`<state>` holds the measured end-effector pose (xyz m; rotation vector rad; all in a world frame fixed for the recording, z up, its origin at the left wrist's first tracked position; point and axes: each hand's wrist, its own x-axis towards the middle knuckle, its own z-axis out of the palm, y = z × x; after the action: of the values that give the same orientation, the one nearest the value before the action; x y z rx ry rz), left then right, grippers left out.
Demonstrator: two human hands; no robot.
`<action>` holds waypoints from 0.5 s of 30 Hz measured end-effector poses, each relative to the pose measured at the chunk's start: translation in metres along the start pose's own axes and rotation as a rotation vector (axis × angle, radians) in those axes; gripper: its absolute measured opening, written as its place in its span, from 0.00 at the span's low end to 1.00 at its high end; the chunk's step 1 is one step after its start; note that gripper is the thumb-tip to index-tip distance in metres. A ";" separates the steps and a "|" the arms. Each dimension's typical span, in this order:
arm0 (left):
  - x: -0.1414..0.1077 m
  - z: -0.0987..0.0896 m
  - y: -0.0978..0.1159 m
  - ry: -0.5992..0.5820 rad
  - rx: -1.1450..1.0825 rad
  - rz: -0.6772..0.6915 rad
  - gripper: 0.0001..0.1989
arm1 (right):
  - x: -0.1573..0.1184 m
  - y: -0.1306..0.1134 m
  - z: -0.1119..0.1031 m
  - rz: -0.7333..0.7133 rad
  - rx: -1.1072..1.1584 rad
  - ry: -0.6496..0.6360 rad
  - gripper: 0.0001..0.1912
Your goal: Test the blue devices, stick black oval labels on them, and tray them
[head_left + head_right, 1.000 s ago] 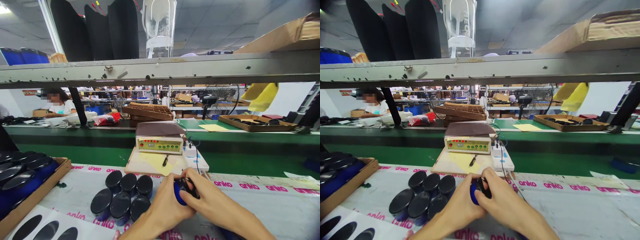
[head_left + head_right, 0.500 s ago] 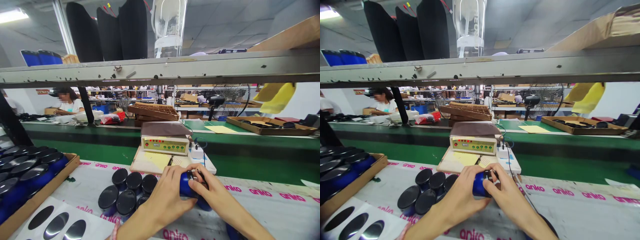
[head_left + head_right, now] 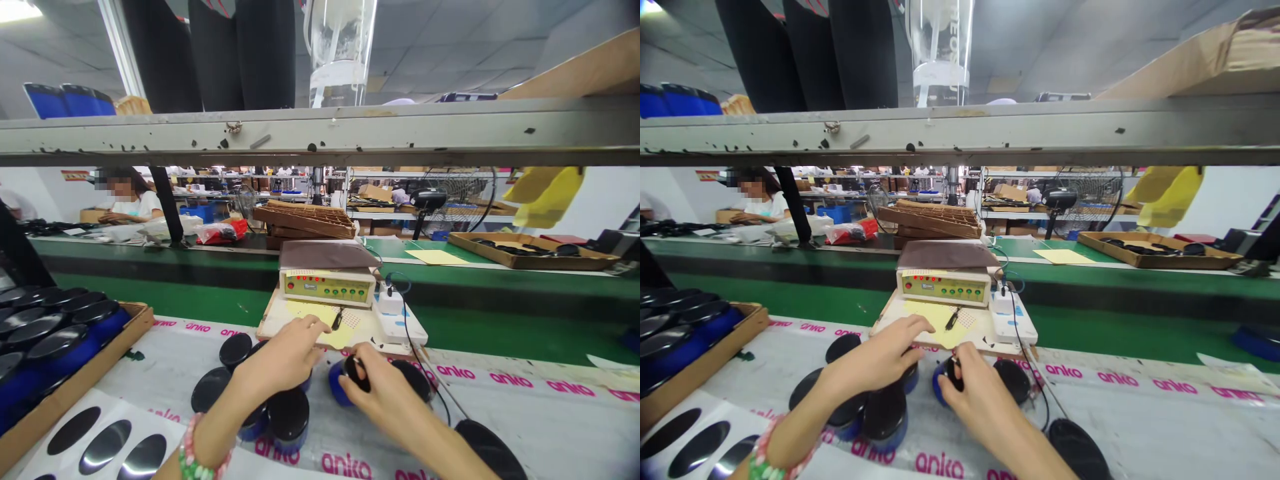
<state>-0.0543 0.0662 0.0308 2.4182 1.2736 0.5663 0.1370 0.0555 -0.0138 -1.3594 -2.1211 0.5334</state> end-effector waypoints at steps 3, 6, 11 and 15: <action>0.001 0.005 -0.004 -0.063 0.043 -0.002 0.16 | 0.005 -0.003 0.011 -0.034 0.032 -0.020 0.08; 0.005 0.020 0.000 -0.150 0.072 0.000 0.15 | 0.008 -0.002 -0.015 -0.032 0.045 0.013 0.07; 0.007 0.035 -0.004 -0.207 0.098 -0.015 0.32 | -0.006 0.009 -0.115 0.148 0.115 0.448 0.15; 0.005 0.034 -0.002 -0.180 0.106 -0.026 0.31 | -0.035 0.003 -0.161 0.023 0.491 0.625 0.17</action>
<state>-0.0359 0.0674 0.0016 2.4695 1.2858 0.2720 0.2545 0.0296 0.0993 -1.0815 -1.3603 0.5099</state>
